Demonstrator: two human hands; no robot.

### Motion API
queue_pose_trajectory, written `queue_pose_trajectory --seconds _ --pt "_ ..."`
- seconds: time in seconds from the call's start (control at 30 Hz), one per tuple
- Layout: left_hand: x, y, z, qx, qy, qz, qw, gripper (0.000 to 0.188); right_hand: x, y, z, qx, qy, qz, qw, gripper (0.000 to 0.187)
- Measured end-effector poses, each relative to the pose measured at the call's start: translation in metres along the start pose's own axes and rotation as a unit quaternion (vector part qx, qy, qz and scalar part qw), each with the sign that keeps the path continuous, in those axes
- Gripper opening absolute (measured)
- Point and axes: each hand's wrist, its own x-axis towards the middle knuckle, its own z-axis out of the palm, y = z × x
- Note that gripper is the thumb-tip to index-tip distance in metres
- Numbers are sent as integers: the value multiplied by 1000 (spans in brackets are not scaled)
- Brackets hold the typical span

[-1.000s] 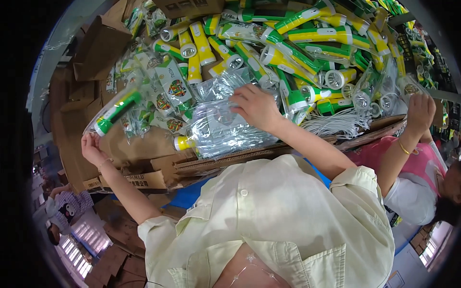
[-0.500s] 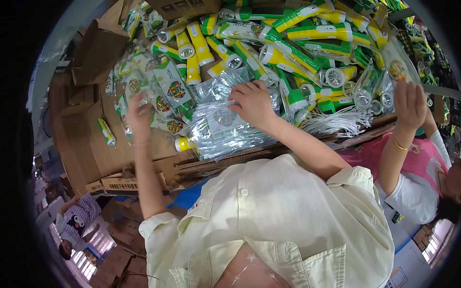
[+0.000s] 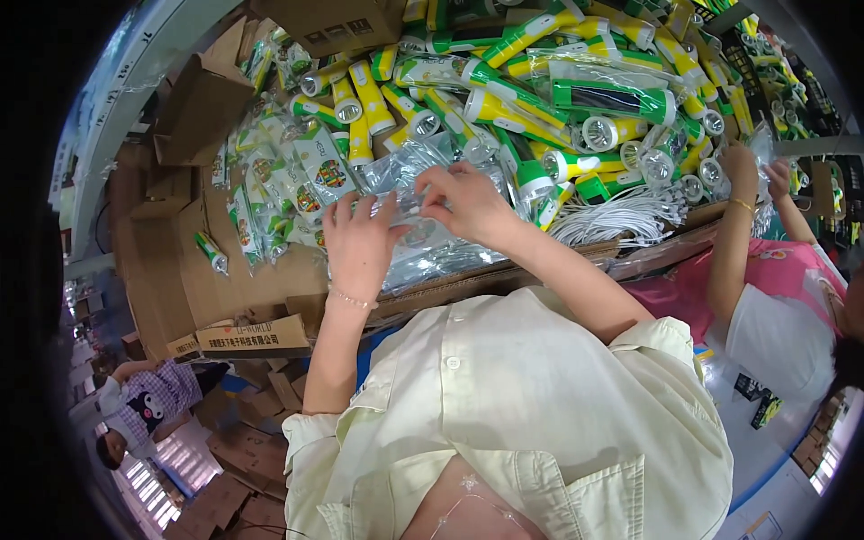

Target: Picking up packaged flashlights from a pile and placing them into a larger plastic bag.

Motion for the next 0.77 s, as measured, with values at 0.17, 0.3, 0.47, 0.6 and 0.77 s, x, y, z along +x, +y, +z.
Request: queue_pose_trajectory --seconds 0.17,0.3,0.47,0.6,0.77 --pt "-12 11 -4 -246 -47 -72 966 20 0 -16 -6 6 -8 -77 997 25" --pt "-23 10 -4 -323 -38 -102 940 15 -10 -15 -8 -10 -26 -114 993 16" --pt "-38 13 -6 -356 -112 -150 915 13 -18 -19 -11 1 -56 -157 986 7" --pt "-50 2 -8 -338 -84 -128 929 13 -22 -16 -26 -56 -110 -153 980 6" --pt "-58 -15 -27 -237 -120 -147 953 15 -28 -10 -39 -168 -184 -163 955 13"
